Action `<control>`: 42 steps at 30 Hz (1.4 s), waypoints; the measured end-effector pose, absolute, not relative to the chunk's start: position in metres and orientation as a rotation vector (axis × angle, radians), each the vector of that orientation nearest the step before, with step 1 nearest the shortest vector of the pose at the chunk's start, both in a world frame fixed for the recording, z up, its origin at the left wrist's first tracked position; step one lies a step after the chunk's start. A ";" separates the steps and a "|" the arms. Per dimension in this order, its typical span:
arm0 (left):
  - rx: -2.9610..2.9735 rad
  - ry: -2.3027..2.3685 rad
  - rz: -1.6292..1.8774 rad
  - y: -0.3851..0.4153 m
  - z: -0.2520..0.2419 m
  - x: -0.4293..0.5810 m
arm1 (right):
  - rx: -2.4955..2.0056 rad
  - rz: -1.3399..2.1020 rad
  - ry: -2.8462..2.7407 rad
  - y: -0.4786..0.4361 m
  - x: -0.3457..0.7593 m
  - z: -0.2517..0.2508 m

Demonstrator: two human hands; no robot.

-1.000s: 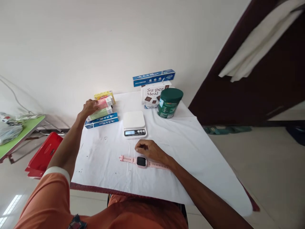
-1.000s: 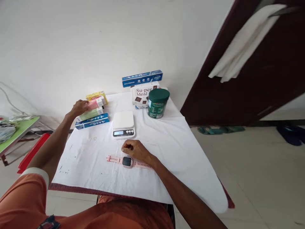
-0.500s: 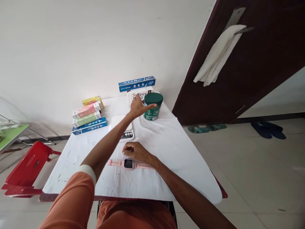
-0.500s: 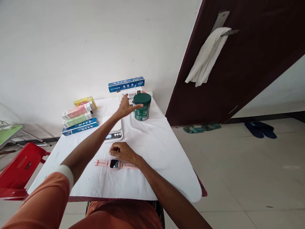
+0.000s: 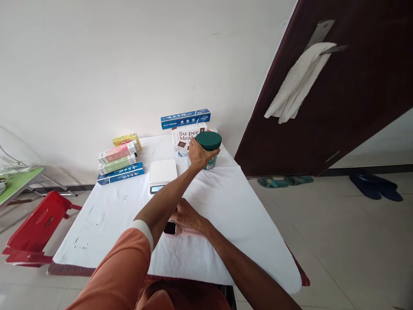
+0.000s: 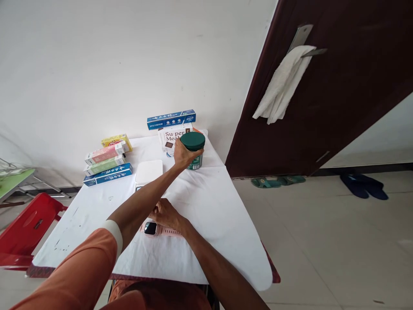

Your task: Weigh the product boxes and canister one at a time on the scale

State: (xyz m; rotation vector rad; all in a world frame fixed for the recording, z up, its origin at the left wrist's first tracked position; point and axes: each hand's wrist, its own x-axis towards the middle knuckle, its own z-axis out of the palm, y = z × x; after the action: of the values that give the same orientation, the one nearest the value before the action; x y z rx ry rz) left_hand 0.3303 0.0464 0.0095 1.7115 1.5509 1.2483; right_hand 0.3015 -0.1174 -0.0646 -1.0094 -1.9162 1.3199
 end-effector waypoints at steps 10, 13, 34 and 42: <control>1.873 1.223 1.356 -0.001 0.068 0.242 | -0.953 1.346 -1.871 -0.114 0.300 -0.063; 1.939 1.271 1.429 0.001 0.078 0.189 | -0.925 1.368 -1.844 -0.113 0.299 -0.066; 1.938 1.599 1.416 -0.001 0.035 0.116 | -0.941 1.369 -1.877 -0.115 0.302 -0.059; 1.900 1.563 1.439 -0.002 0.026 0.112 | -0.947 1.355 -1.892 -0.115 0.302 -0.058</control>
State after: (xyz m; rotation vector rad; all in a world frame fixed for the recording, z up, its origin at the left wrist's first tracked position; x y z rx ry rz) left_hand 0.1116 -0.0017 0.0258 1.8999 1.5626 1.4390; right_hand 0.3020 -0.1151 -0.0581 -0.9470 -1.8923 1.3548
